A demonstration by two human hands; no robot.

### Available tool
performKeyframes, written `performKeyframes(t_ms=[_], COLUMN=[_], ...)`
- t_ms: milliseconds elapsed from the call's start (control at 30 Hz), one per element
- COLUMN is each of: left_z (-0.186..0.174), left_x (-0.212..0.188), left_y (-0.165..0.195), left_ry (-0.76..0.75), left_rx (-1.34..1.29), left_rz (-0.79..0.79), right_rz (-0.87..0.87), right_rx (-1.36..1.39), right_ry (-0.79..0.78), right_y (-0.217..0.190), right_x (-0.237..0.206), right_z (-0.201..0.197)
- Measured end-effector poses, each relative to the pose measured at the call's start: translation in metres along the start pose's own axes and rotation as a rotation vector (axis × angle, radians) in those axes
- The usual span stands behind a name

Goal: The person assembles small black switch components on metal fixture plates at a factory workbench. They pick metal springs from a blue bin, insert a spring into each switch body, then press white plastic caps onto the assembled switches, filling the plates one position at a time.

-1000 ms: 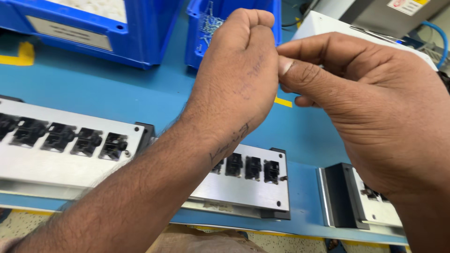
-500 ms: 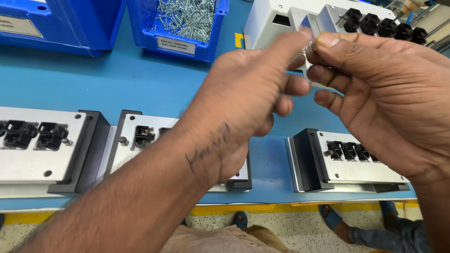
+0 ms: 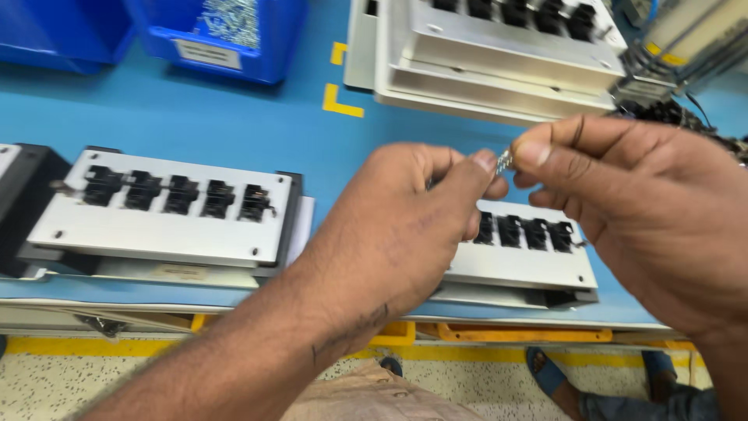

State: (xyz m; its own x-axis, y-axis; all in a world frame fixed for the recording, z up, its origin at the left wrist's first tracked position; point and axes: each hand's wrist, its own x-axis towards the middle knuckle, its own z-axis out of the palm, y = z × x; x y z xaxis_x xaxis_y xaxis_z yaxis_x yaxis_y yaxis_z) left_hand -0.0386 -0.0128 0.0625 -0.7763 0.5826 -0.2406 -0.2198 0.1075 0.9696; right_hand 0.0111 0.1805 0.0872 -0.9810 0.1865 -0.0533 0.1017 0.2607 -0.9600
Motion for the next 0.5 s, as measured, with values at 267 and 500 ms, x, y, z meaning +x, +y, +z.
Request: performKeyframes(t_ms=[267,500], left_z=[0.061,0.069], left_x=[0.007,0.010], left_y=[-0.017,-0.018], left_ry=[-0.179,-0.239], left_rx=[-0.064,-0.072], left_rz=[-0.322,-0.337], right_rz=[-0.025,-0.113], right_rx=[0.023,-0.503], right_ry=[0.472,0.609], right_y=[0.060,0.100], right_x=[-0.044,-0.043], right_z=[-0.049,-0.051])
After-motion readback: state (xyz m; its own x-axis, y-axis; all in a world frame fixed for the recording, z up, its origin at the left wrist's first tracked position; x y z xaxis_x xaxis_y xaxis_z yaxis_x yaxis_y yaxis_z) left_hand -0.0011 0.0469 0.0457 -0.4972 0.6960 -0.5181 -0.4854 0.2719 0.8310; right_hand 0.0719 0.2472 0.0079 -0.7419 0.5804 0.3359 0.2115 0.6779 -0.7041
